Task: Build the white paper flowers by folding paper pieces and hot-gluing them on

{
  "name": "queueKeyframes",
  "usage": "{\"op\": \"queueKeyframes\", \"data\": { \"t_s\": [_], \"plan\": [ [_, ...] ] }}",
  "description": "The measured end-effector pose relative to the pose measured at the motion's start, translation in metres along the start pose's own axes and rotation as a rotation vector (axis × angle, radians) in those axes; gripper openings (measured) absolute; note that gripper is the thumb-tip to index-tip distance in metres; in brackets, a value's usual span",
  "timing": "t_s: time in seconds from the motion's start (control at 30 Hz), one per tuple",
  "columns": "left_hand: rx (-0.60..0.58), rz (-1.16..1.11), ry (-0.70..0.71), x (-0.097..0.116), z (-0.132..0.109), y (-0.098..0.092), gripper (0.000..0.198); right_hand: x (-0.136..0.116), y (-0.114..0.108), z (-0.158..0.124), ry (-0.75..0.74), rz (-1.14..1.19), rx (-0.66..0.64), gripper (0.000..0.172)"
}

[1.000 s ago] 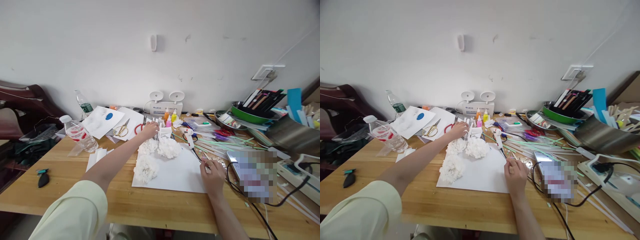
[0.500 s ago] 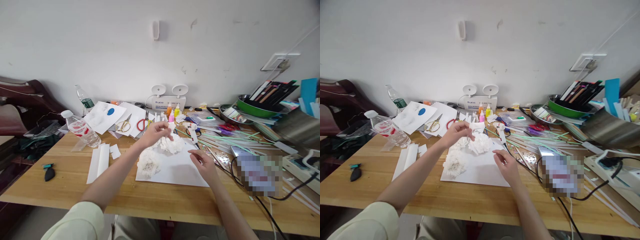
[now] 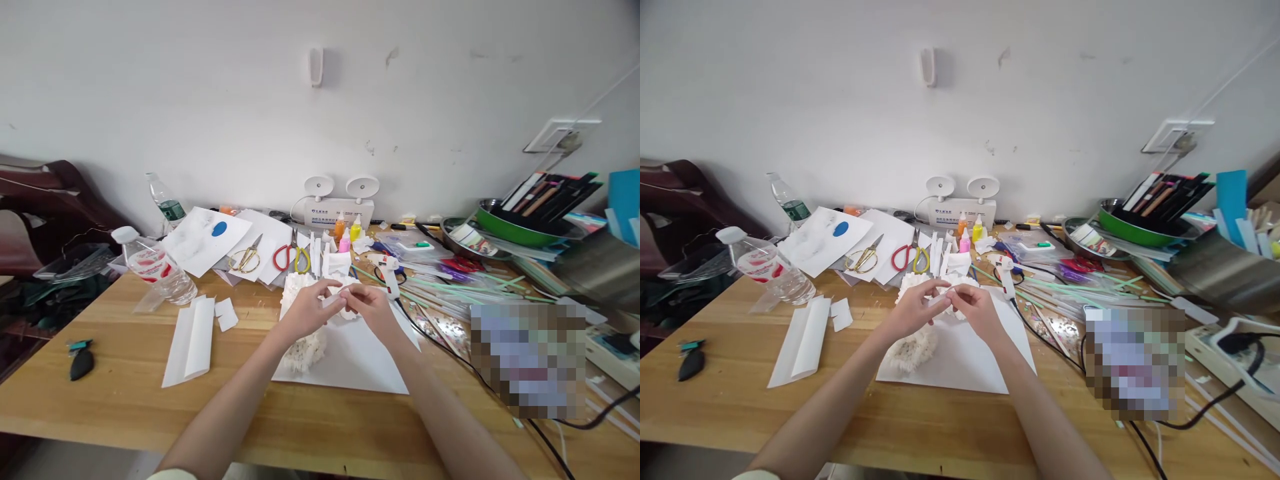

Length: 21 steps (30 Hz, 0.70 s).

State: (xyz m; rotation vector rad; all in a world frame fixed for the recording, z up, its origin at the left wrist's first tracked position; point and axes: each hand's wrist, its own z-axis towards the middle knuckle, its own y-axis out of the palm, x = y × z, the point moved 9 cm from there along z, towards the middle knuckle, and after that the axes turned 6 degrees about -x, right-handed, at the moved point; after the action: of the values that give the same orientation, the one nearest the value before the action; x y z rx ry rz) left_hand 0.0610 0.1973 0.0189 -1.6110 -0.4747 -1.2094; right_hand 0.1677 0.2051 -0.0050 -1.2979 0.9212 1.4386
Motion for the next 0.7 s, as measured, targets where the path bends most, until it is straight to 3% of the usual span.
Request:
{"op": "queueKeyframes", "data": {
  "t_s": [0.13,0.3,0.7],
  "plan": [
    [0.028,0.105,0.062,-0.001,-0.002,-0.002,0.022,0.014,0.000,-0.003,0.038,0.023,0.013,0.019],
    [0.036,0.156,0.029,-0.007,-0.009,-0.001,0.015,0.031,-0.002,-0.021,0.133,0.079,0.032,0.019],
    [-0.025,0.243,0.046,-0.004,-0.029,0.006,0.015,0.034,0.011,-0.030,0.158,0.083,-0.051,0.017]
  ]
}}
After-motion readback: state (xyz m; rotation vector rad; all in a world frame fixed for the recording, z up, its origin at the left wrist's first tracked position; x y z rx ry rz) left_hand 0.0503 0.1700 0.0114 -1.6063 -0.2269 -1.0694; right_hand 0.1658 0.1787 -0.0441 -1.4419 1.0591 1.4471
